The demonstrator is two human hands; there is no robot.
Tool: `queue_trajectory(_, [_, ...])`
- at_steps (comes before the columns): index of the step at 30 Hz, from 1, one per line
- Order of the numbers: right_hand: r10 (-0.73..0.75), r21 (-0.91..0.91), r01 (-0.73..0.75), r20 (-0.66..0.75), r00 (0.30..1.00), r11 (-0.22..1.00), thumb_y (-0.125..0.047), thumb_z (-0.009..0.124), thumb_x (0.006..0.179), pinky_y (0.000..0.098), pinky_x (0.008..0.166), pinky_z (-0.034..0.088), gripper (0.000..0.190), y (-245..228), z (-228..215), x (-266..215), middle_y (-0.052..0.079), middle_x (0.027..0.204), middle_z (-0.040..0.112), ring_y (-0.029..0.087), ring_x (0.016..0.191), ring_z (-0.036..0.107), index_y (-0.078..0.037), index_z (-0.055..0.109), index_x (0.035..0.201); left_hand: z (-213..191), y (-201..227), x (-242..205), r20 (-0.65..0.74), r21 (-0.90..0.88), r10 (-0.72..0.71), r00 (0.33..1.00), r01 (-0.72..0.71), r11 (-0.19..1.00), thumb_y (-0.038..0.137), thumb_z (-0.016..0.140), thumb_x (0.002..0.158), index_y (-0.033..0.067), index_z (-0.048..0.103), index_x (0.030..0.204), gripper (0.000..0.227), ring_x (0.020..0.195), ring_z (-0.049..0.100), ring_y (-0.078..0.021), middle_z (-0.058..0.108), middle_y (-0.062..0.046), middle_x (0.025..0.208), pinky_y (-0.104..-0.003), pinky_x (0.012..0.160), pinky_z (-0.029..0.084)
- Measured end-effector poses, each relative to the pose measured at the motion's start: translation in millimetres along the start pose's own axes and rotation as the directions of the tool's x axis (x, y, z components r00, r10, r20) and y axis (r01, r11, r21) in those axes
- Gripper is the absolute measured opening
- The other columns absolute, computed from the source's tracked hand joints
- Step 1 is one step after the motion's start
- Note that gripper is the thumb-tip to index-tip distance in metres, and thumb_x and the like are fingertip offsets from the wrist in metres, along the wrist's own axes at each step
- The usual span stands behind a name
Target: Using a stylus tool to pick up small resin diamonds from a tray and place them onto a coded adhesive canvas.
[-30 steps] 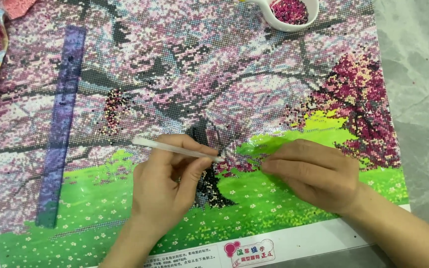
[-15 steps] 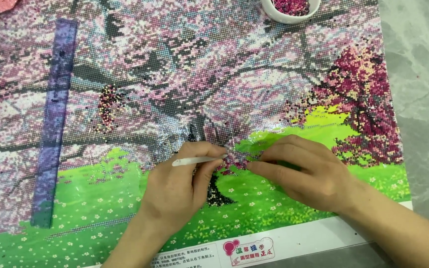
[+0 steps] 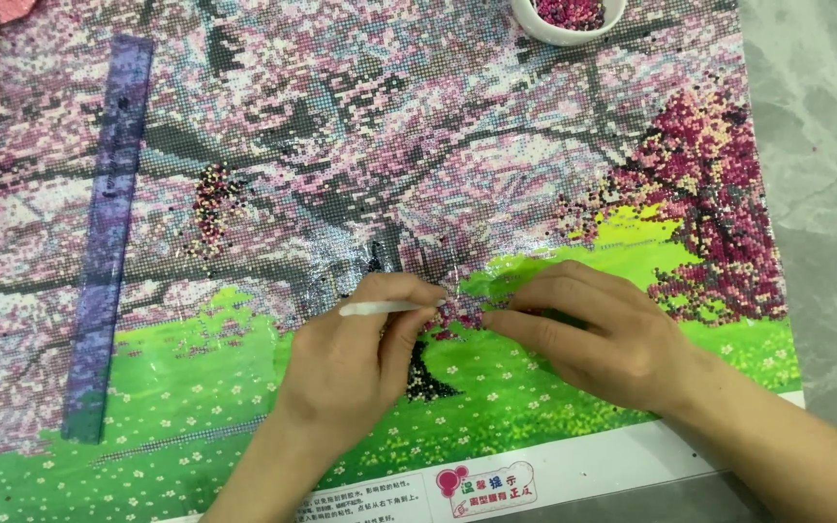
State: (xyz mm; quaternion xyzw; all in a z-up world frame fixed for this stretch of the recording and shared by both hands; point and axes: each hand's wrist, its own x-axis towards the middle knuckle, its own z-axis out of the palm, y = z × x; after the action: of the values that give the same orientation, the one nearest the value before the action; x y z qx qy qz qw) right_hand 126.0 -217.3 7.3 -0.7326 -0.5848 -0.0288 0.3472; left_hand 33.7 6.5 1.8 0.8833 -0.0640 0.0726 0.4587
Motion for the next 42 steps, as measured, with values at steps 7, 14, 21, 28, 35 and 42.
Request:
queue_trajectory(7, [-0.008, 0.018, 0.008, -0.024, 1.000, 1.000, 0.004, 0.050, 0.095, 0.0425, 0.073, 0.055, 0.022, -0.3, 0.8, -2.0, 0.021, 0.101, 0.063, 0.033, 0.086, 0.065, 0.005, 0.060, 0.114, -0.8, -2.0, -0.1, -0.031, 0.037, -0.070, 0.997, 0.071, 0.997, 0.013, 0.060, 0.094, 0.0115, 0.057, 0.109, 0.016, 0.063, 0.072, -0.0071, 0.074, 0.003, 0.096, -0.021, 0.053, 0.058])
queue_trajectory(14, [0.142, 0.053, -0.134, -0.190, 0.971, 0.990, -0.005, 0.075, 0.083, 0.0257, 0.076, 0.062, 0.014, -10.5, -1.0, 4.5, 0.015, 0.091, 0.071, 0.020, 0.077, 0.072, -0.001, 0.071, 0.095, -14.0, 18.6, 0.6, -0.189, 0.019, -0.008, 0.982, 0.012, 1.000, 0.014, 0.061, 0.093, 0.0080, 0.062, 0.103, 0.012, 0.082, 0.075, -0.0106, 0.074, -0.001, 0.098, -0.019, 0.067, 0.061])
queue_trajectory(21, [0.587, 0.835, -0.383, 0.091, 0.804, 0.395, 0.004, 0.081, 0.067, 0.0326, 0.076, 0.070, 0.044, -15.4, 5.4, -12.7, 0.019, 0.090, 0.076, 0.024, 0.081, 0.079, 0.002, 0.066, 0.108, -10.4, 51.3, -7.7, -0.144, -0.325, 0.000, 0.990, -0.047, 0.944, 0.011, 0.059, 0.092, 0.0039, 0.054, 0.100, 0.012, 0.081, 0.077, -0.0141, 0.075, -0.009, 0.095, -0.018, 0.063, 0.063])
queue_trajectory(28, [0.497, 0.927, -0.273, 0.116, 0.860, 0.256, 0.008, 0.082, 0.067, 0.0350, 0.070, 0.070, 0.052, -17.7, 2.8, -17.8, 0.023, 0.092, 0.073, 0.027, 0.079, 0.077, 0.006, 0.061, 0.115, -8.4, 65.3, -11.4, -0.113, -0.453, -0.024, 0.993, -0.030, 0.891, 0.015, 0.061, 0.092, 0.0046, 0.054, 0.101, 0.016, 0.079, 0.077, -0.0141, 0.074, -0.009, 0.092, -0.019, 0.061, 0.062])
queue_trajectory(35, [0.486, 0.941, -0.266, 0.136, 0.863, 0.209, 0.007, 0.081, 0.070, 0.0359, 0.071, 0.069, 0.050, -19.7, 2.8, -15.7, 0.024, 0.091, 0.071, 0.028, 0.080, 0.077, 0.006, 0.061, 0.116, -3.9, 62.7, -11.4, -0.100, -0.444, -0.020, 0.995, -0.027, 0.896, 0.016, 0.062, 0.091, 0.0049, 0.056, 0.098, 0.014, 0.077, 0.076, -0.0131, 0.075, -0.008, 0.090, -0.019, 0.059, 0.061])
queue_trajectory(42, [0.512, 0.926, -0.253, 0.079, 0.855, 0.279, 0.009, 0.080, 0.070, 0.0326, 0.070, 0.069, 0.046, -16.6, -0.4, -14.4, 0.022, 0.089, 0.071, 0.028, 0.079, 0.078, 0.007, 0.061, 0.112, -10.0, 61.8, -10.0, -0.058, -0.435, 0.044, 0.997, -0.065, 0.898, 0.016, 0.059, 0.093, 0.0043, 0.054, 0.097, 0.013, 0.087, 0.078, -0.0173, 0.073, -0.009, 0.088, -0.021, 0.064, 0.065])
